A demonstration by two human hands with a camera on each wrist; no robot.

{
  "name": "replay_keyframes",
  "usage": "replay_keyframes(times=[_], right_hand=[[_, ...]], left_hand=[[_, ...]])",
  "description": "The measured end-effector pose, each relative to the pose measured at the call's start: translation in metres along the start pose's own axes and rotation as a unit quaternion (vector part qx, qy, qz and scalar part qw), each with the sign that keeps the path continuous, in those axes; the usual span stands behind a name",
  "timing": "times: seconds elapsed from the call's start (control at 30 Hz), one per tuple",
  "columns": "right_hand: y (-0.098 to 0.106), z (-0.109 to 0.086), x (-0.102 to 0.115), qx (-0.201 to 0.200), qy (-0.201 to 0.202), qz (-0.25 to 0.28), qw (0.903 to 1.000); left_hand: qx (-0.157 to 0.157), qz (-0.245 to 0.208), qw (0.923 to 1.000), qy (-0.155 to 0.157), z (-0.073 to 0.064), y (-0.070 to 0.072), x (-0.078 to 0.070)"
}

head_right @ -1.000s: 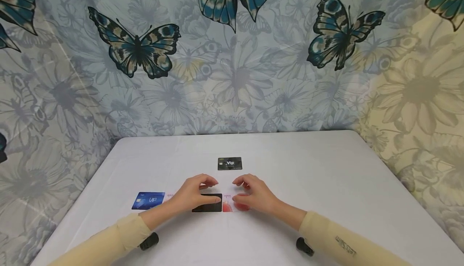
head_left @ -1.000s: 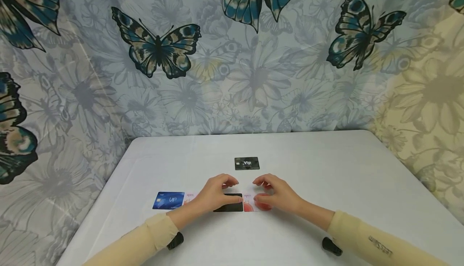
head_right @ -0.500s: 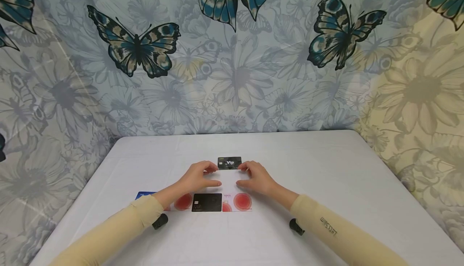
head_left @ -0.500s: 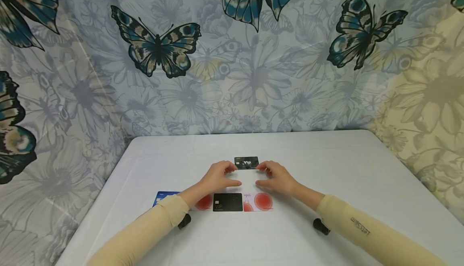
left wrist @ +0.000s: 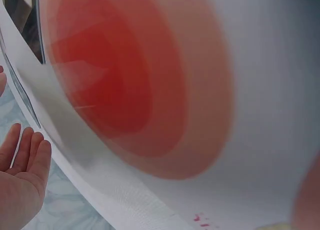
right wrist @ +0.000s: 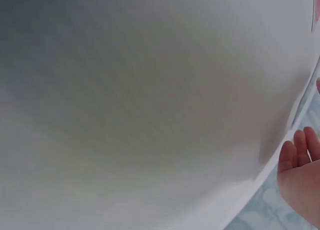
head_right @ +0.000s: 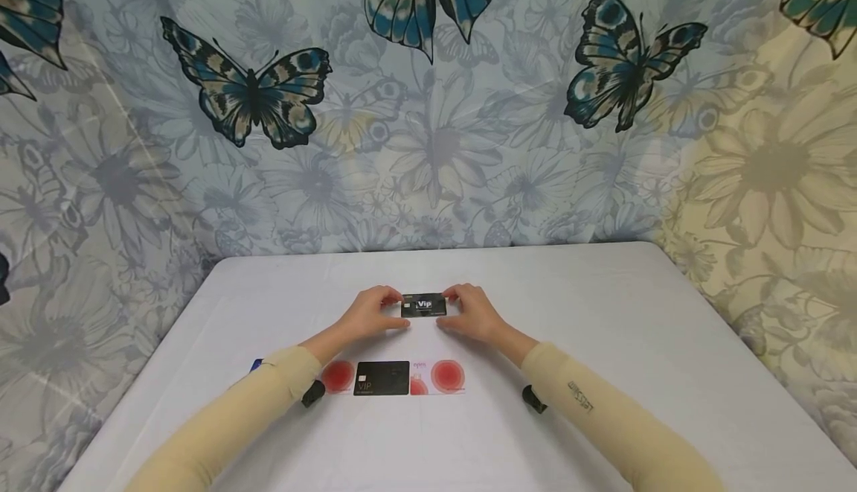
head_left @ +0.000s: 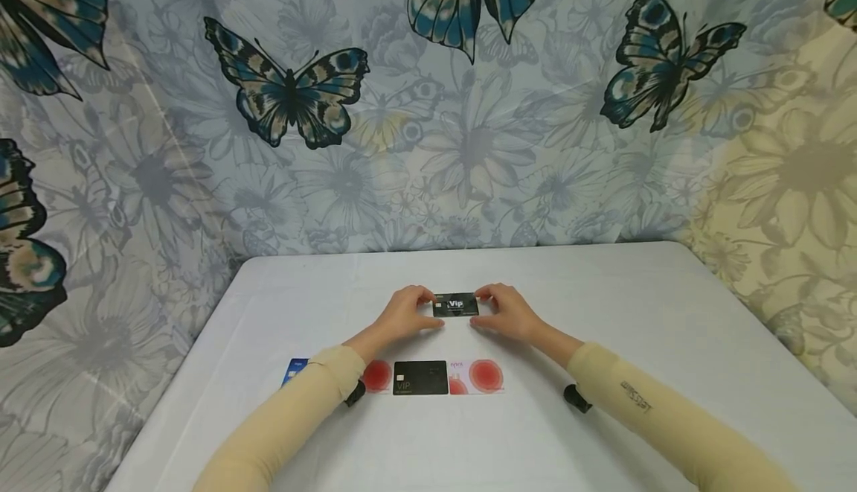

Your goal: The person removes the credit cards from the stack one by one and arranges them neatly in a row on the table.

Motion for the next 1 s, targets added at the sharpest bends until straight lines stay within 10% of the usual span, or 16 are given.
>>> replay_keyframes(times=[1.0], right_hand=[[-0.004,0.021,-0.014,0.047,-0.021,-0.039,0.9979]], left_hand=[[0.049,0.055,0.9973,0.004,0.025,0.002,0.019]])
Point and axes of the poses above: each hand's wrist, its own z-axis towards the middle knuckle, its own y-axis out of the back of the hand, x = y × z, the point moved 3 cm from there along z, towards the middle knuckle, and after that the axes turned 5 degrees about -z, right-handed, at the moved point
